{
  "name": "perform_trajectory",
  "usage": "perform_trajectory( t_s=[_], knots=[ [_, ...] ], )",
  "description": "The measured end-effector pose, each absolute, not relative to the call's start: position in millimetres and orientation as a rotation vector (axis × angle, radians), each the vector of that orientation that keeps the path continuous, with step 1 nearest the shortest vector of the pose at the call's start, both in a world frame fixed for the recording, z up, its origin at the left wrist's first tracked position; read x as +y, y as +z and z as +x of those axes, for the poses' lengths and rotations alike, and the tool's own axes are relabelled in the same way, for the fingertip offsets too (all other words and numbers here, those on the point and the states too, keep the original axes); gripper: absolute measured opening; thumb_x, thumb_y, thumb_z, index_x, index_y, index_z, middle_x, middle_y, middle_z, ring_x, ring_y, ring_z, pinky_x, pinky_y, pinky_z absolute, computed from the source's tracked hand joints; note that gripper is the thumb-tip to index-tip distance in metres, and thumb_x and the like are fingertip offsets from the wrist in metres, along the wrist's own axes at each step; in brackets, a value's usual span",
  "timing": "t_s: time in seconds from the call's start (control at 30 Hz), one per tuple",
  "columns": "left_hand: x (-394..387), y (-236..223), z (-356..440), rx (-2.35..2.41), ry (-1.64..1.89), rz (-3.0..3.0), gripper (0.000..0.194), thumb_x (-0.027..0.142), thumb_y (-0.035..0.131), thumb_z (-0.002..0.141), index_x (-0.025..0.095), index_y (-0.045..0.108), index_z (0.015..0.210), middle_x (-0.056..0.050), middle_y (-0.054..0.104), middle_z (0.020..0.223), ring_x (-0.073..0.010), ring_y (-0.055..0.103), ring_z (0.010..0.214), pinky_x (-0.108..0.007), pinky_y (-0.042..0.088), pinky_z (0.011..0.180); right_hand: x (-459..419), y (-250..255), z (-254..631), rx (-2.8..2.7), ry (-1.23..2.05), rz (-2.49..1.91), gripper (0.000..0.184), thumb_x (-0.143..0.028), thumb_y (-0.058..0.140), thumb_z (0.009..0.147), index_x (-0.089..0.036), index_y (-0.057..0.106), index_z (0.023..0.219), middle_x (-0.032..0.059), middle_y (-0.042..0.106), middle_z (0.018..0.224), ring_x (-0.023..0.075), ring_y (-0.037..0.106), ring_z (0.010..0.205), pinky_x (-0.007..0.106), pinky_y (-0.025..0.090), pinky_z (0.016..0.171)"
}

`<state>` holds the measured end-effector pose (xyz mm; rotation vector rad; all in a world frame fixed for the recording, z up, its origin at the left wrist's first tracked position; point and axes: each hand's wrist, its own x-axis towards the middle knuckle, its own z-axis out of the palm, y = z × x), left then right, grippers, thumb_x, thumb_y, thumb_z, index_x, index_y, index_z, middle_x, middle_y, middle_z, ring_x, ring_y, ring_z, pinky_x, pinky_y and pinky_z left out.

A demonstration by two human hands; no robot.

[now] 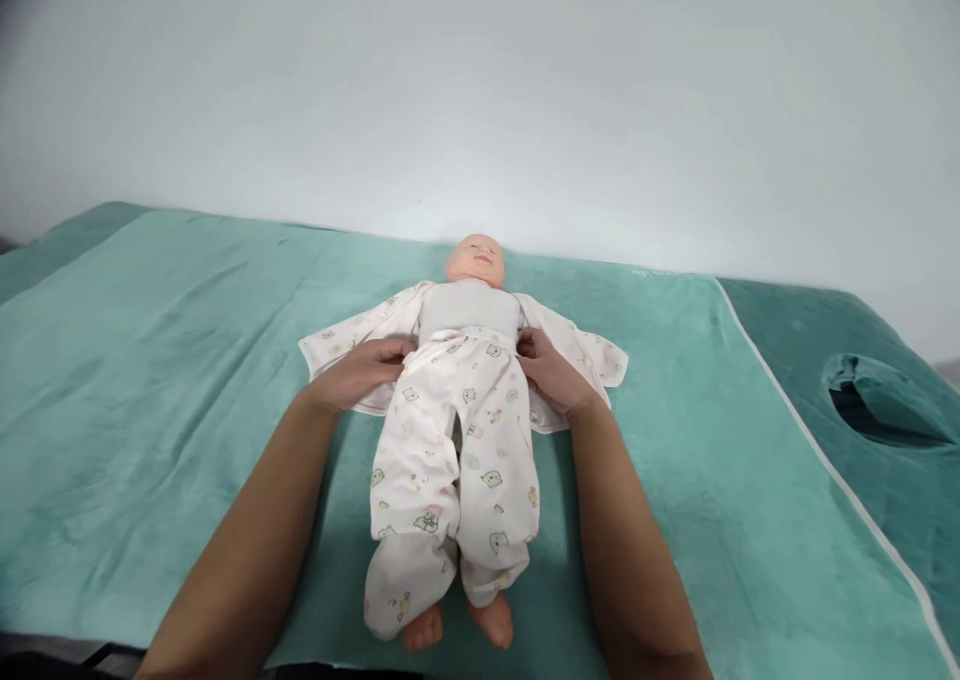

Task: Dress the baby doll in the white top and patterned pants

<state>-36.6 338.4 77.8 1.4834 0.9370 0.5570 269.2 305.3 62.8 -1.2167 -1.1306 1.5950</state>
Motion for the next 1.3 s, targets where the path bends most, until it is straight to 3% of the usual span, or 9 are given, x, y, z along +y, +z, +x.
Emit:
perform_trajectory(
  t_s=[0.17, 0.37, 0.6, 0.9, 1.1, 1.3],
  knots=[
    [335.7, 72.7, -26.7, 1.012, 0.72, 1.585, 0.01, 0.021, 0.057, 0.08, 0.018, 0.05, 0.074, 0.004, 0.045, 0.072, -0.0106, 0.04, 0.068, -0.022, 0.031, 0.059, 308.8, 55.2, 268.2, -1.224, 1.468, -1.19, 0.037, -0.028, 0.074, 0.074, -0.026, 0.056, 0.107, 0.0007, 0.069, 0.103, 0.0201, 0.064, 0.092, 0.035, 0.052, 0.08],
    [336.5, 66.8, -16.1, 1.076, 0.924, 1.521, 0.023, 0.018, 0.059, 0.077, 0.02, 0.037, 0.072, 0.005, 0.035, 0.069, -0.0099, 0.031, 0.062, -0.022, 0.026, 0.056, 312.8, 50.0, 263.0, -1.21, 1.341, -1.171, 0.034, -0.02, 0.07, 0.071, -0.026, 0.057, 0.101, -0.0003, 0.069, 0.099, 0.0198, 0.064, 0.092, 0.034, 0.051, 0.082],
    [334.1, 71.0, -14.8, 1.024, 0.925, 1.445, 0.016, 0.009, 0.052, 0.071, 0.02, 0.041, 0.075, 0.004, 0.041, 0.07, -0.011, 0.036, 0.063, -0.023, 0.03, 0.057, 310.0, 53.2, 252.7, -1.086, 1.333, -1.107, 0.031, -0.025, 0.075, 0.071, -0.027, 0.059, 0.098, -0.0013, 0.07, 0.095, 0.0199, 0.065, 0.086, 0.035, 0.053, 0.077],
    [331.8, 82.5, -21.6, 1.035, 0.704, 1.563, 0.01, 0.014, 0.052, 0.077, 0.021, 0.047, 0.081, 0.003, 0.045, 0.078, -0.0119, 0.042, 0.07, -0.022, 0.033, 0.058, 312.2, 51.1, 257.0, -1.067, 1.42, -1.05, 0.035, -0.02, 0.077, 0.066, -0.026, 0.063, 0.098, -0.0016, 0.07, 0.092, 0.019, 0.064, 0.082, 0.031, 0.052, 0.07],
    [334.9, 73.6, -19.1, 1.04, 0.821, 1.547, 0.02, 0.024, 0.065, 0.078, 0.021, 0.051, 0.092, 0.003, 0.054, 0.083, -0.0122, 0.048, 0.075, -0.023, 0.039, 0.064, 310.8, 55.0, 254.7, -1.145, 1.357, -1.139, 0.029, -0.03, 0.076, 0.075, -0.027, 0.064, 0.102, 0.0003, 0.072, 0.105, 0.0206, 0.066, 0.094, 0.037, 0.054, 0.086],
    [332.4, 70.1, -16.2, 1.003, 0.728, 1.322, 0.031, 0.039, 0.065, 0.083, 0.018, 0.067, 0.105, -0.006, 0.071, 0.094, -0.0223, 0.063, 0.09, -0.033, 0.05, 0.078, 304.9, 60.9, 253.4, -1.159, 1.448, -1.22, 0.036, -0.045, 0.072, 0.082, -0.03, 0.068, 0.115, 0.0041, 0.073, 0.116, 0.0274, 0.064, 0.113, 0.045, 0.053, 0.096]
  ],
)
